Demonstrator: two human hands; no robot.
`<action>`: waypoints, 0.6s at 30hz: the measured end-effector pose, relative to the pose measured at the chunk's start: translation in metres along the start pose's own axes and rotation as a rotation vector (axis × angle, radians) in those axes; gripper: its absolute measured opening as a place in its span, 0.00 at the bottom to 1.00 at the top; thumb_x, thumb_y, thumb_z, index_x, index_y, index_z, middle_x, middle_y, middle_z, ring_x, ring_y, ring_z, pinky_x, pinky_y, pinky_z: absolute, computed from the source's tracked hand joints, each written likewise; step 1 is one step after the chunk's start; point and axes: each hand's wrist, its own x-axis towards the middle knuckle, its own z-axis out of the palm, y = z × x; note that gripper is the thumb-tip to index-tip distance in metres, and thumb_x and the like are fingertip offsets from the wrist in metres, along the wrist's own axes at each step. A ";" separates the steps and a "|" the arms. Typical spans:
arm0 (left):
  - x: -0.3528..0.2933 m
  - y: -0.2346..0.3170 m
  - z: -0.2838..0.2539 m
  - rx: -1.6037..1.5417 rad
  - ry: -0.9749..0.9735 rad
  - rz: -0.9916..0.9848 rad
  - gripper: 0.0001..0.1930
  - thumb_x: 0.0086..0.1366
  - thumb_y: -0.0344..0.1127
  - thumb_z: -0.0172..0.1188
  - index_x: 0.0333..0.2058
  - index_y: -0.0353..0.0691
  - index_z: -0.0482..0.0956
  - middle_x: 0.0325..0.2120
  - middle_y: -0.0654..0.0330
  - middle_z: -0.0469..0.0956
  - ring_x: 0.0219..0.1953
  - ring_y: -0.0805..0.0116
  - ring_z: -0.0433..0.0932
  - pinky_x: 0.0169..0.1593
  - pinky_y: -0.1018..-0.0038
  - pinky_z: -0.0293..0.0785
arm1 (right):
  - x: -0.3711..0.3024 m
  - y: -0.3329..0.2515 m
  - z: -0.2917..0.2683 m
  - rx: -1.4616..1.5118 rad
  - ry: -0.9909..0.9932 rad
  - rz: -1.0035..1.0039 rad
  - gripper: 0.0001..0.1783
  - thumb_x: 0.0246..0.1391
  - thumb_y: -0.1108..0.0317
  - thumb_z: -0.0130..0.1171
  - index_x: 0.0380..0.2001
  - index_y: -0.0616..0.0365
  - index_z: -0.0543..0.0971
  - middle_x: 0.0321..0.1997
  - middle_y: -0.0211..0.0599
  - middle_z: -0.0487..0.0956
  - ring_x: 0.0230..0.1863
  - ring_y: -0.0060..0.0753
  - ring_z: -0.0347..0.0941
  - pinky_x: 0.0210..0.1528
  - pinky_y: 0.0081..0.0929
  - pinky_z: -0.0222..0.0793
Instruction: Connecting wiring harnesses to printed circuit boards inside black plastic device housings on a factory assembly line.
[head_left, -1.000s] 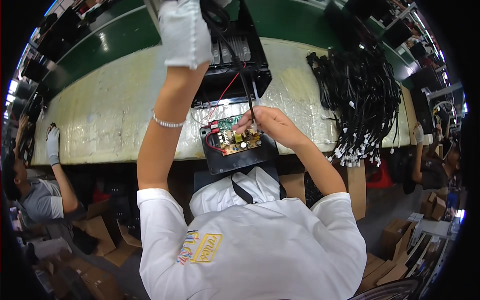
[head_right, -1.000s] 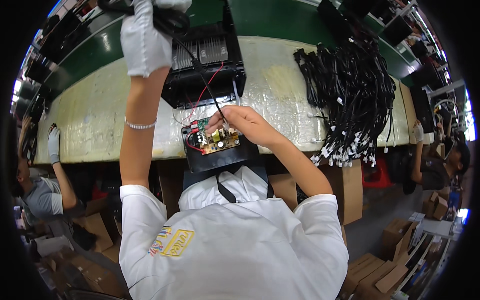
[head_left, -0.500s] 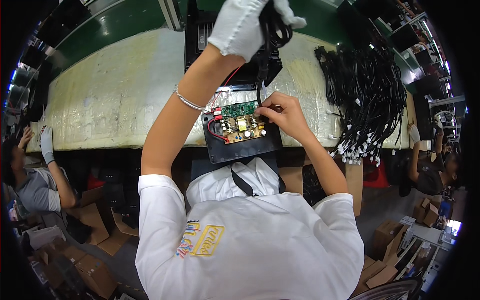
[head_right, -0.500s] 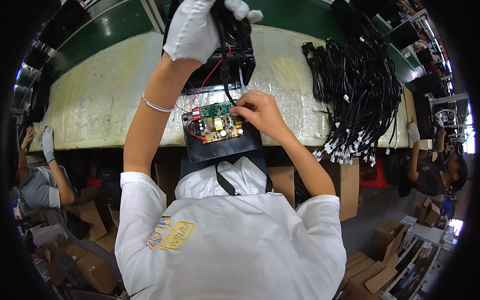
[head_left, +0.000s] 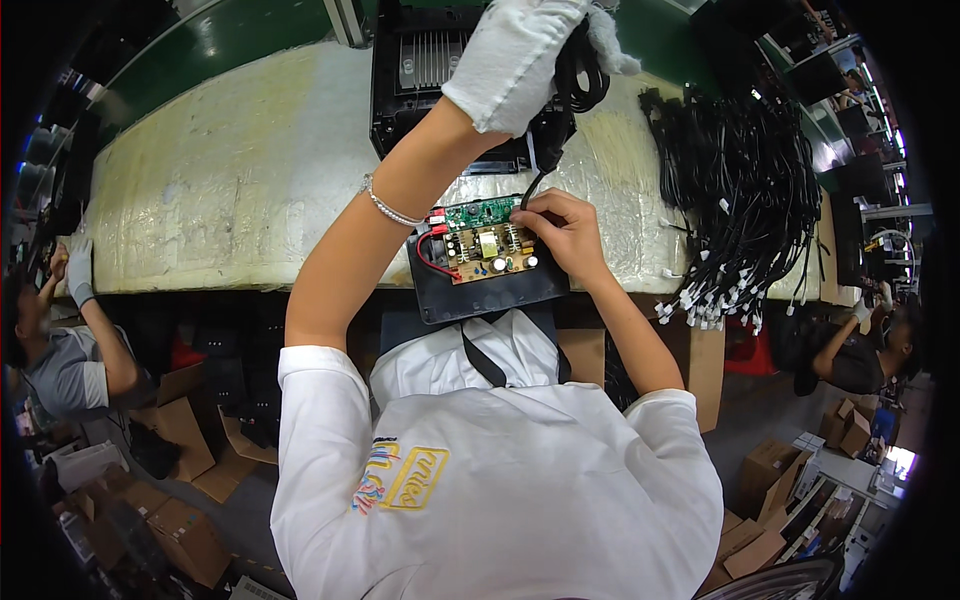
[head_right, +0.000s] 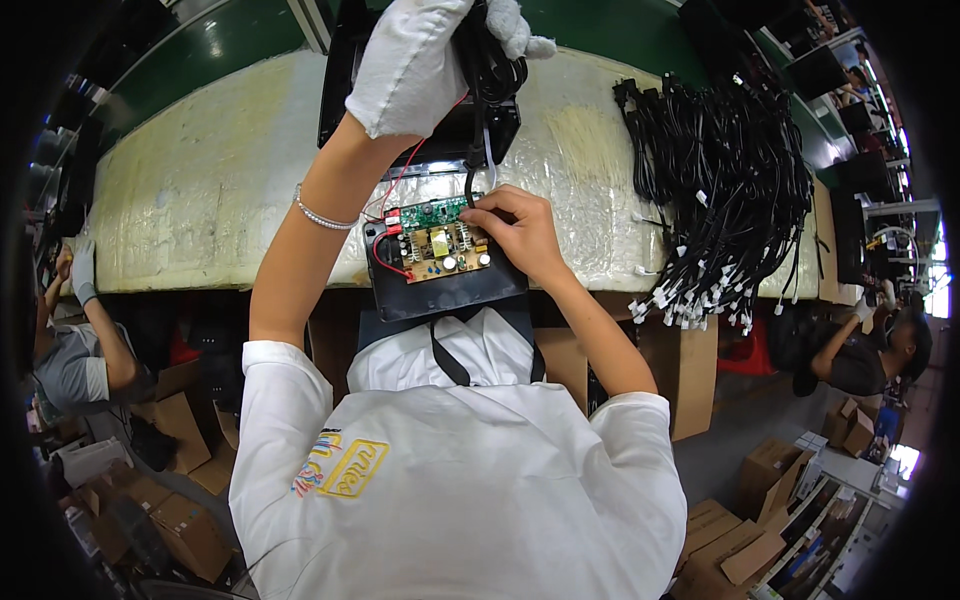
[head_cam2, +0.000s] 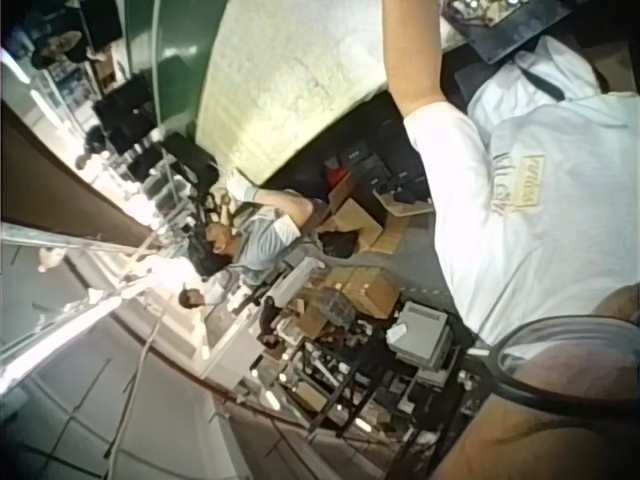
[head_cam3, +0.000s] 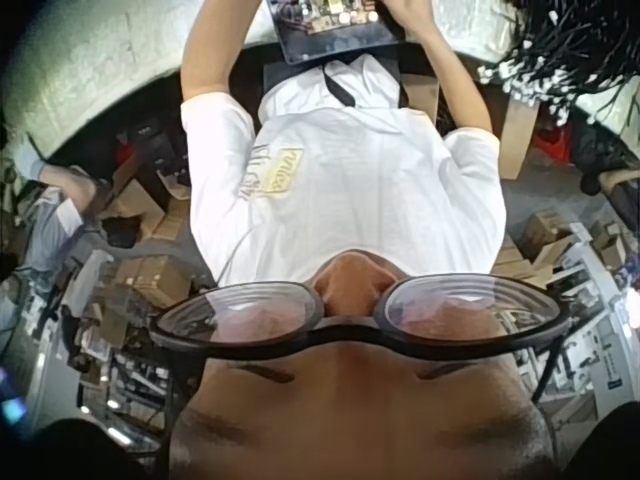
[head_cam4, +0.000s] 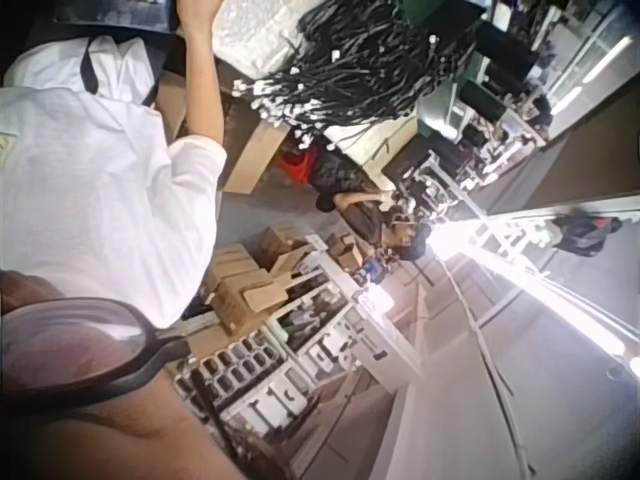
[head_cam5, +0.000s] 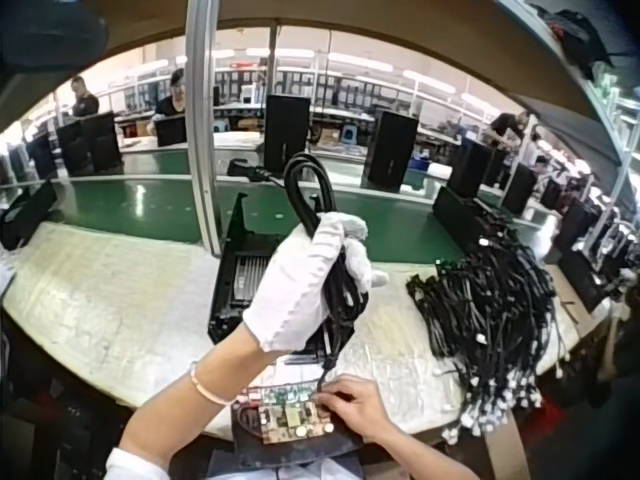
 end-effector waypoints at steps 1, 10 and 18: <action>0.000 -0.001 -0.001 0.005 -0.023 0.025 0.14 0.75 0.42 0.46 0.46 0.35 0.69 0.25 0.62 0.74 0.27 0.72 0.76 0.44 0.67 0.78 | 0.002 0.000 -0.001 -0.042 0.012 -0.044 0.03 0.48 0.76 0.66 0.26 0.65 0.83 0.27 0.35 0.79 0.30 0.24 0.75 0.34 0.21 0.68; -0.001 0.000 -0.008 -0.029 0.013 0.037 0.16 0.75 0.43 0.45 0.46 0.35 0.68 0.25 0.62 0.74 0.28 0.71 0.75 0.48 0.64 0.78 | -0.003 0.005 -0.004 0.081 -0.001 0.033 0.01 0.48 0.79 0.65 0.26 0.66 0.81 0.31 0.36 0.80 0.33 0.25 0.76 0.37 0.21 0.69; -0.005 -0.002 -0.017 -0.044 0.043 -0.002 0.16 0.75 0.45 0.44 0.46 0.35 0.68 0.25 0.61 0.74 0.28 0.71 0.76 0.47 0.65 0.78 | -0.008 0.001 -0.007 -0.027 -0.042 -0.089 0.02 0.50 0.77 0.63 0.29 0.65 0.83 0.32 0.38 0.81 0.34 0.27 0.77 0.37 0.21 0.70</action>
